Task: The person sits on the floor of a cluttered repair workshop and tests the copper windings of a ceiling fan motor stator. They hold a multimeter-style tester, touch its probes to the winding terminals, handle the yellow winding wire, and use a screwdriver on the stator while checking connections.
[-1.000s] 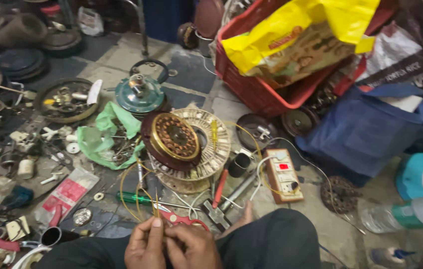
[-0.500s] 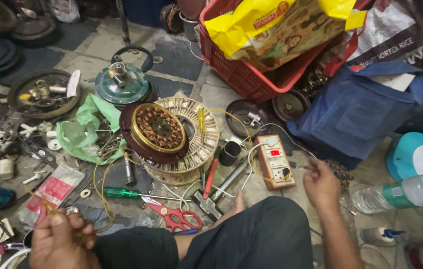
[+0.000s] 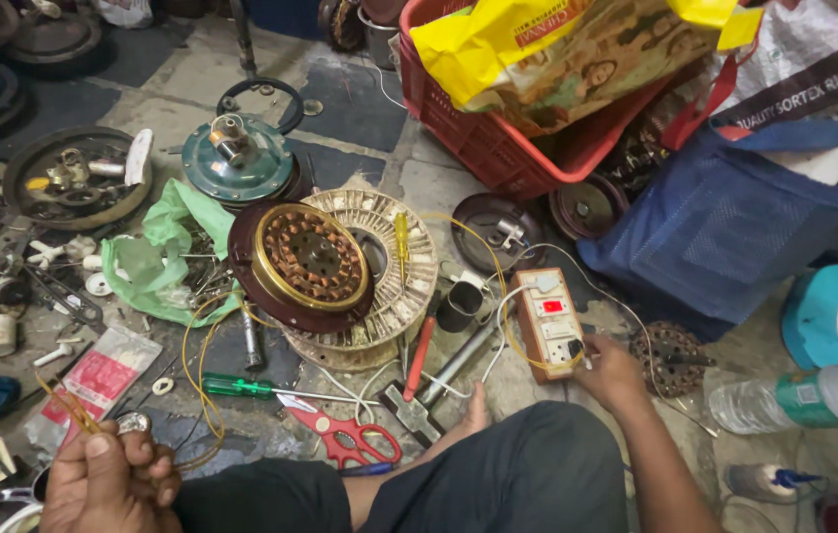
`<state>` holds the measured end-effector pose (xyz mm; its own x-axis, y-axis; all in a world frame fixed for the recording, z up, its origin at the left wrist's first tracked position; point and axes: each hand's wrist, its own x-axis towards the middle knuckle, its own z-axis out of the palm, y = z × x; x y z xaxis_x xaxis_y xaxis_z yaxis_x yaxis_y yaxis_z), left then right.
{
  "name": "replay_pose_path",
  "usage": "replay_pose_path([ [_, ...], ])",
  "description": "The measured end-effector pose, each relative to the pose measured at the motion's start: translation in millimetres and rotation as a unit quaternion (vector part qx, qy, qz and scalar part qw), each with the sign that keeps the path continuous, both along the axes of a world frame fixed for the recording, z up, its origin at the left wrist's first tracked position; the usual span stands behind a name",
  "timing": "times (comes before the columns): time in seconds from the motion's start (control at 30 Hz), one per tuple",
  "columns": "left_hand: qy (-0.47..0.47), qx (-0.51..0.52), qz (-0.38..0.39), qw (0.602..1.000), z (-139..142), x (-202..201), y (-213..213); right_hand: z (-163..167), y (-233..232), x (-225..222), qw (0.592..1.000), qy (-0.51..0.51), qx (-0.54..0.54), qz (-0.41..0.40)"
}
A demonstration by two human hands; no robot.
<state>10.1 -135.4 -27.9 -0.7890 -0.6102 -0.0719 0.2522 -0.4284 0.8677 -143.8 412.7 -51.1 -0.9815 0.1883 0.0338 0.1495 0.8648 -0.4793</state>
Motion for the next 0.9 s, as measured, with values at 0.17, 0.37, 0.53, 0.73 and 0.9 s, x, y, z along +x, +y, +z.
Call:
replay_pose_path([
  [0.17, -0.019, 0.013, -0.002, 1.000, -6, -9, -7, -5, -12, -8, 0.995, -0.048, 0.023, -0.080],
  [0.37, -0.015, -0.002, 0.080, 0.997, 1, -14, 2, -3, -13, -9, 0.994, -0.051, 0.069, -0.072],
  [0.53, -0.012, -0.024, 0.132, 0.991, -10, -21, 5, -4, -9, -16, 0.989, -0.078, 0.081, -0.091],
  [0.73, -0.079, -0.109, 0.156, 0.979, -25, -29, -23, -13, 10, -16, 0.987, -0.103, 0.031, -0.123],
  [0.9, -0.173, -0.368, 0.209, 0.889, 8, -37, -43, -27, 37, 16, 0.952, -0.276, 0.107, -0.083],
])
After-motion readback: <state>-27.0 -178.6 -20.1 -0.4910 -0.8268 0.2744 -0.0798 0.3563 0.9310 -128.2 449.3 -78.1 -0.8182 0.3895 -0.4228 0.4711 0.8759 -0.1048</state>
